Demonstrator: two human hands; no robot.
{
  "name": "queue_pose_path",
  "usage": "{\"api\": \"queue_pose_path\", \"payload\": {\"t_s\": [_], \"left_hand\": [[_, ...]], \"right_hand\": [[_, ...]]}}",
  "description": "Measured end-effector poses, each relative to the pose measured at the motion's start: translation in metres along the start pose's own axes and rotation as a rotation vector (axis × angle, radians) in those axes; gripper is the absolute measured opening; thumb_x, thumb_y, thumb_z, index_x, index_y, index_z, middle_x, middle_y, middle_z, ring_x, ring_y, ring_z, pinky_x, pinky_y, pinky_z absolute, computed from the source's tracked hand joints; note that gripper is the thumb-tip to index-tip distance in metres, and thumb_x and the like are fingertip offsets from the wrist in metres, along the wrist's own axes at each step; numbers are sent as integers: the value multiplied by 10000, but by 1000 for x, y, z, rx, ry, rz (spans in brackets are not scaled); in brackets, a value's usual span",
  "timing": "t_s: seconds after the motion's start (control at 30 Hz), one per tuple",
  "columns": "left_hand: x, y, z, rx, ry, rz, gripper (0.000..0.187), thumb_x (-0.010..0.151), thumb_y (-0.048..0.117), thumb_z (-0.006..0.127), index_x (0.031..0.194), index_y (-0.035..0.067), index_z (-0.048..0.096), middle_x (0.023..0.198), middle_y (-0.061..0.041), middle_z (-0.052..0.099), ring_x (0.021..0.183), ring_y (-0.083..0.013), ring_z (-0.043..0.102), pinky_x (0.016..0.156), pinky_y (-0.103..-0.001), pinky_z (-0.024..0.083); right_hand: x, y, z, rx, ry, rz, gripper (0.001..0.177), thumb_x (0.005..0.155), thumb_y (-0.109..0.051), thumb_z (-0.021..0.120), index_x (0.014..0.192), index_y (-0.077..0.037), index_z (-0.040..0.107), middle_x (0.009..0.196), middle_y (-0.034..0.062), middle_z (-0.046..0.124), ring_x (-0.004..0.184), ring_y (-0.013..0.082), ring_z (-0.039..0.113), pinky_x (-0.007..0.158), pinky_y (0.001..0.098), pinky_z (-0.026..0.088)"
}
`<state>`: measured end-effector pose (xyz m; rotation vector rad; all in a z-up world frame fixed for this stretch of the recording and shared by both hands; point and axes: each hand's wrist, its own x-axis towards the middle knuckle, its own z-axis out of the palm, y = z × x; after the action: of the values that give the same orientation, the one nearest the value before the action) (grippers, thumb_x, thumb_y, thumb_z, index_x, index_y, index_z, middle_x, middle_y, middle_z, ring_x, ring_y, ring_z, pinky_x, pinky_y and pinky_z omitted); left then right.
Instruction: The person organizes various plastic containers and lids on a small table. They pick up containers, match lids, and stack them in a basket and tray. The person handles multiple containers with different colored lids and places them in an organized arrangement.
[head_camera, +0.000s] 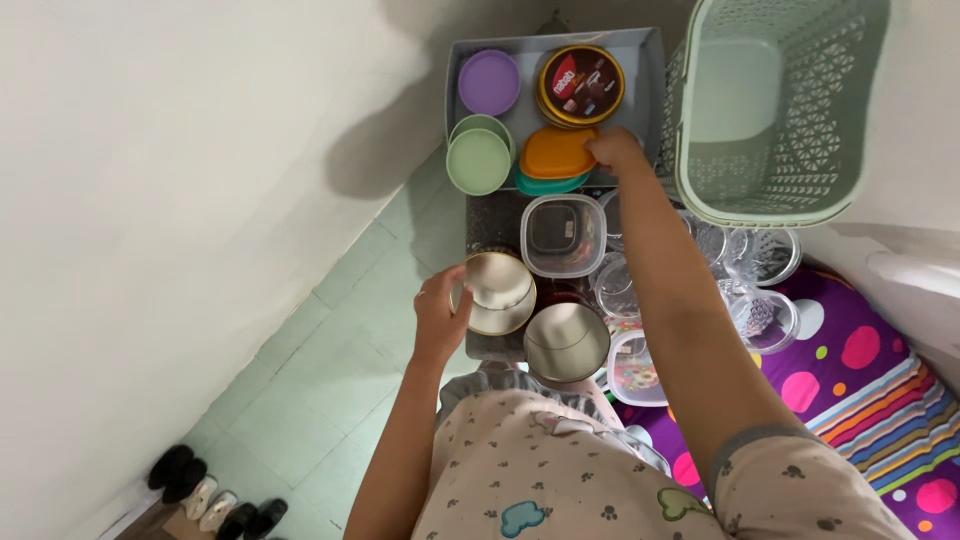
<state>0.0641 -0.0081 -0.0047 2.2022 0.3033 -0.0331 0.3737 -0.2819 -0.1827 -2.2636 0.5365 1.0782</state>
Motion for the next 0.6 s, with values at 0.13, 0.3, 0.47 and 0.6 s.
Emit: {"api": "queue_pose_path", "payload": {"t_s": [0.13, 0.3, 0.47, 0.6], "left_hand": [[6, 7, 2, -18, -45, -14, 328, 939, 173, 680, 1243, 57, 645, 1140, -112, 730, 1135, -322, 650, 973, -452, 488], [3, 1, 5, -25, -59, -5, 326, 928, 146, 681, 1241, 60, 645, 1166, -115, 729, 1144, -315, 653, 999, -451, 487], [1, -4, 1, -40, -72, -5, 343, 914, 134, 688, 1244, 53, 642, 1164, -128, 726, 1141, -321, 648, 1005, -456, 477], [-1, 8, -8, -49, -60, 46, 374, 913, 127, 689, 1278, 63, 631, 1199, -125, 725, 1169, -325, 653, 1029, -451, 490]], "right_hand": [[9, 4, -2, 35, -35, -32, 503, 959, -463, 672, 1158, -1, 695, 1029, 148, 684, 817, 283, 675, 768, 427, 545], [11, 22, 1, 609, -105, -11, 303, 981, -424, 669, 942, -125, 637, 915, 15, 646, 813, 151, 613, 778, 355, 449], [-24, 16, -14, 814, -154, 58, 328, 928, -401, 622, 686, -195, 538, 752, -32, 691, 693, 112, 618, 669, 295, 389], [-81, 21, -31, 1015, -227, -61, 257, 928, -306, 608, 714, -164, 605, 753, -5, 686, 721, 129, 629, 688, 287, 413]]}}
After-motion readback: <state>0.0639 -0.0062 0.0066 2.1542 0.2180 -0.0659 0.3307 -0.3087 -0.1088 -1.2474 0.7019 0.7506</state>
